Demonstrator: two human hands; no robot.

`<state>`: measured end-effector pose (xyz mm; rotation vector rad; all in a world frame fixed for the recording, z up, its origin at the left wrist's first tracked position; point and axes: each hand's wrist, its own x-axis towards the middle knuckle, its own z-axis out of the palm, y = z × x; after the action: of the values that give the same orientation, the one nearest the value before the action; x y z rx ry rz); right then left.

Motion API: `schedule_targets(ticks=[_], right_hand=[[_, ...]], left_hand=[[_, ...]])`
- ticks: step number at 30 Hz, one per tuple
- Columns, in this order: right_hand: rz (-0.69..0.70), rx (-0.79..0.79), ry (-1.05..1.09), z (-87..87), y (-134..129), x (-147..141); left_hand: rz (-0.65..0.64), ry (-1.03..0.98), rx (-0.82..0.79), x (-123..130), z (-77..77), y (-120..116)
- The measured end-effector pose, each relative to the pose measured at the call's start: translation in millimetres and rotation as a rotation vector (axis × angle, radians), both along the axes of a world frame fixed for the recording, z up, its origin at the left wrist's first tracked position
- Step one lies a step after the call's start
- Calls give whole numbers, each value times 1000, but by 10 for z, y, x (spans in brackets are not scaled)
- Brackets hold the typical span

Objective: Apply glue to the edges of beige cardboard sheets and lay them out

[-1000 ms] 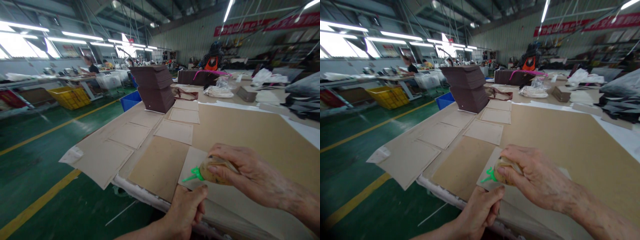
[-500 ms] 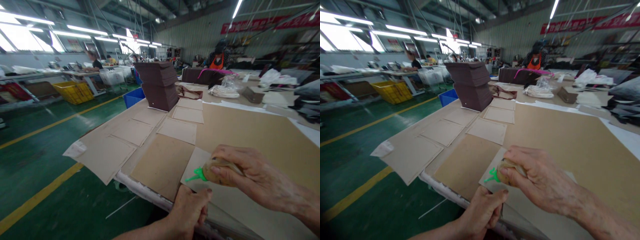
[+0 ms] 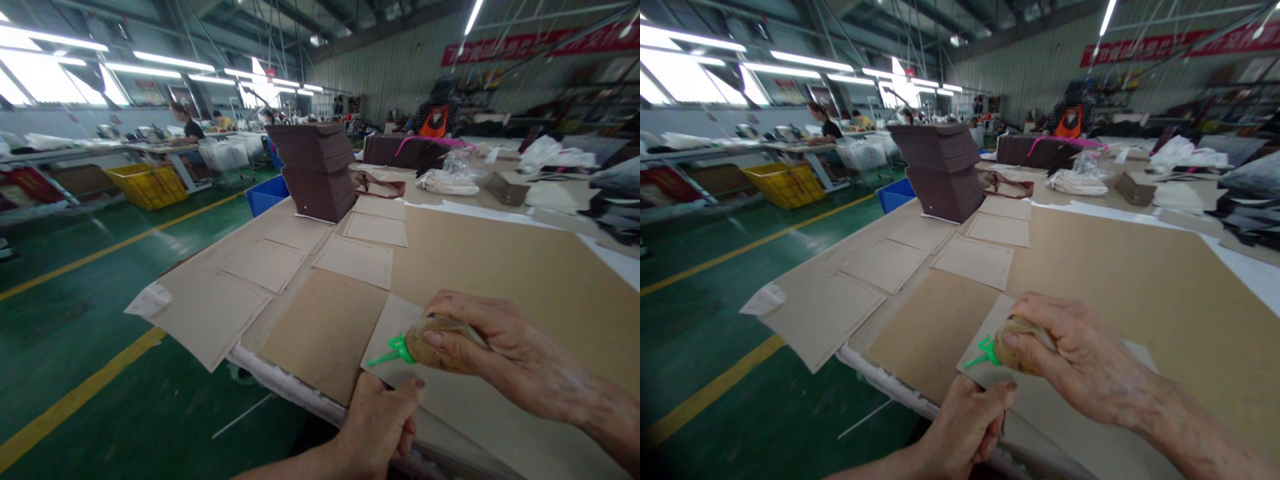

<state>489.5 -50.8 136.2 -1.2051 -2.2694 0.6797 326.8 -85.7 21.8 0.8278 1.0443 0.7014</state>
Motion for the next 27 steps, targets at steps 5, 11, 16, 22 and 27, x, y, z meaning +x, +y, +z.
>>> schedule_targets(ticks=[5, 11, 16, 22, 27], right_hand=[[-139, 116, -158, -113, 202, 149], [-226, 126, -214, -124, 311, 228], [-135, 126, -225, -69, 318, 144], [-285, 319, -435, -107, 521, 249], [-288, 302, -390, -90, 518, 262]], left_hand=[[-39, -20, 18, -11, -32, 4], [-102, 3, 17, -52, -30, 36], [-131, 53, -4, -61, -84, 43], [-135, 65, -11, -81, -80, 32], [-138, 95, -5, -72, -69, 41]])
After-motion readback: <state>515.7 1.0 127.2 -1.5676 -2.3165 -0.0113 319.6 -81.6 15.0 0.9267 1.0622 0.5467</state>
